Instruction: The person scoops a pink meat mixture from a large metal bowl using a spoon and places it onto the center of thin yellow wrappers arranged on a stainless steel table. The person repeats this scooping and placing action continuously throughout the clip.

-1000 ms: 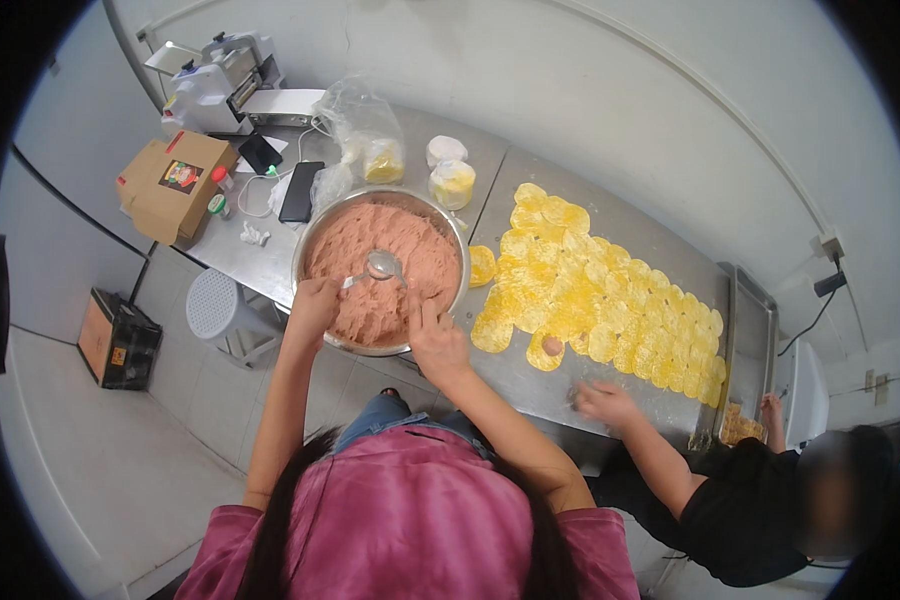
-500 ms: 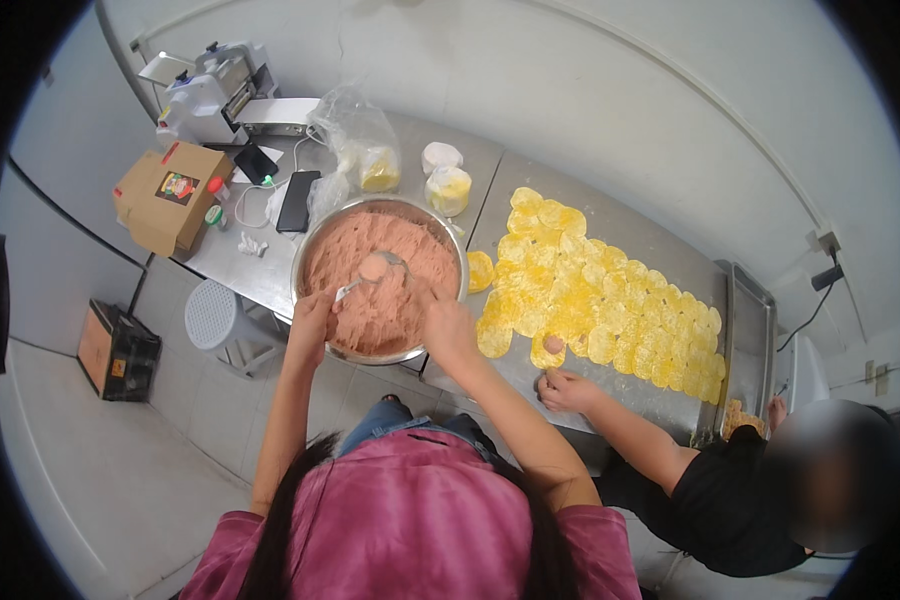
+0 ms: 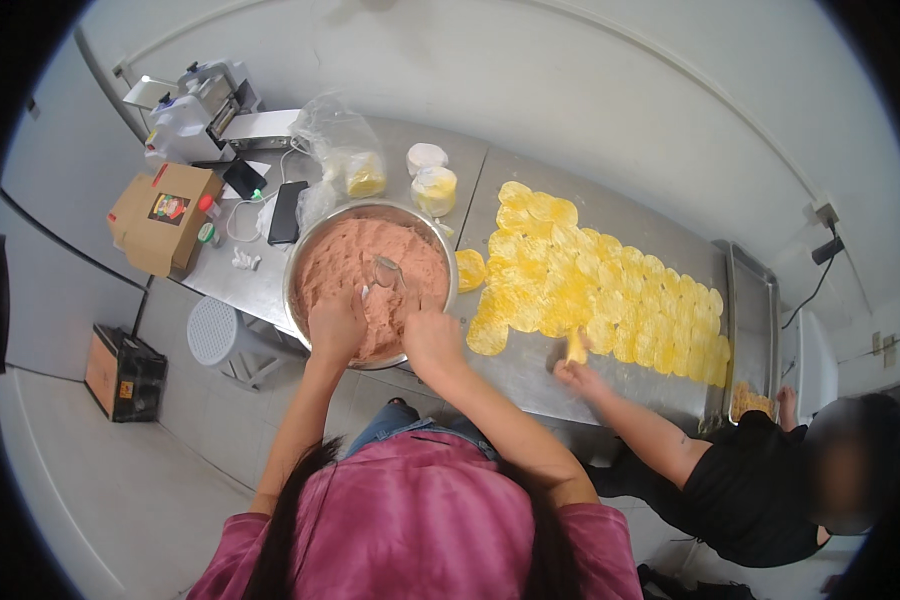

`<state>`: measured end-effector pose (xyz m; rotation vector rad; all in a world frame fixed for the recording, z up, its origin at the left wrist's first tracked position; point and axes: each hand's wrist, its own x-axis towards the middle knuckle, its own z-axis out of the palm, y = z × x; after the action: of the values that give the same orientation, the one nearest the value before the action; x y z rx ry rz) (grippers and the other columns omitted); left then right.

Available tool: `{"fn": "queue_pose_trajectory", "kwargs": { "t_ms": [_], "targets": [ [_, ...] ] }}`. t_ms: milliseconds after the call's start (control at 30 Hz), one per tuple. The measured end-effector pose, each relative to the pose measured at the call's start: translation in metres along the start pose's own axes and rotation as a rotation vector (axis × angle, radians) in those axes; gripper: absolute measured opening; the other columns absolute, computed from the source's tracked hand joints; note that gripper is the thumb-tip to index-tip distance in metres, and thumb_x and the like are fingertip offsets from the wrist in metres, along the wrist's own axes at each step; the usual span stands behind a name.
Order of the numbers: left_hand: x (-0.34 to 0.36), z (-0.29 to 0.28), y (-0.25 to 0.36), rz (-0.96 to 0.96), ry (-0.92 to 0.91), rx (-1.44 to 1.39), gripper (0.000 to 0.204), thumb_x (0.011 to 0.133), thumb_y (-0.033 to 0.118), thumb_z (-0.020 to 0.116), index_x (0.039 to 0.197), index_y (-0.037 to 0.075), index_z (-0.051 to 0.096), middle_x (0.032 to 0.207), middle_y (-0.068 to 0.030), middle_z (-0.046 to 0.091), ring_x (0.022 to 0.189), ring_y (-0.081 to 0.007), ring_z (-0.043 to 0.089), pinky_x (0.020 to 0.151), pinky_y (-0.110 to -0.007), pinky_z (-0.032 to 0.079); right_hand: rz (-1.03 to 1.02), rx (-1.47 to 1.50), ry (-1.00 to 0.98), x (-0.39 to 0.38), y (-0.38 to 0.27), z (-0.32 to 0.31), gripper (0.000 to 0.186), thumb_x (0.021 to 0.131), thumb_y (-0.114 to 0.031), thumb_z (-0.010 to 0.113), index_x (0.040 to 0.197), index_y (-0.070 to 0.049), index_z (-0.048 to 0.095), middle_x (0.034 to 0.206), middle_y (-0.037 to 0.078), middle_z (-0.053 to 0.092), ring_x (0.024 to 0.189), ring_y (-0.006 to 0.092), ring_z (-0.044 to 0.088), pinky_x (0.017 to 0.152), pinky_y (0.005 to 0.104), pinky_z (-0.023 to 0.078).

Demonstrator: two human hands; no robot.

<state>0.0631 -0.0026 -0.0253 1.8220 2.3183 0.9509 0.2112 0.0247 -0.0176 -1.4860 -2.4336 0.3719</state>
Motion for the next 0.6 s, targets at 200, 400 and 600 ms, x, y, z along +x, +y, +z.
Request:
{"fn": "queue_pose_trajectory", "kwargs": {
  "t_ms": [200,400,600],
  "targets": [
    [0.009,0.006,-0.014,-0.129,0.033,0.0,0.025,0.082,0.019,0.051,0.069,-0.001,0.059,0.059,-0.0237,0.055,0.058,-0.0398,0.057,0.056,-0.048,0.045,0.005,0.025,0.007,-0.014,0.012,-0.02,0.04,0.073,-0.003,0.047,0.112,0.004,0.046,0.091,0.019,0.055,0.064,0.0336,0.06,0.052,0.0412,0.048],
    [0.01,0.005,0.0,-0.079,0.002,-0.042,0.027,0.084,0.019,0.05,0.068,-0.001,0.058,0.062,-0.0253,0.055,0.059,-0.0405,0.056,0.055,-0.048,0.044,-0.001,0.026,0.018,-0.006,0.018,0.011,0.047,0.07,-0.004,0.05,0.116,0.002,0.047,0.09,0.018,0.056,0.063,0.0334,0.059,0.053,0.0423,0.047],
    [0.003,0.002,0.0,-0.095,-0.037,0.026,0.026,0.084,0.02,0.05,0.068,0.0,0.056,0.06,-0.0238,0.056,0.058,-0.0396,0.057,0.055,-0.048,0.045,-0.098,-0.047,-0.011,-0.006,0.023,-0.009,0.038,0.071,-0.006,0.05,0.109,0.001,0.05,0.087,0.017,0.057,0.06,0.0331,0.059,0.05,0.0429,0.047]
  ]
}}
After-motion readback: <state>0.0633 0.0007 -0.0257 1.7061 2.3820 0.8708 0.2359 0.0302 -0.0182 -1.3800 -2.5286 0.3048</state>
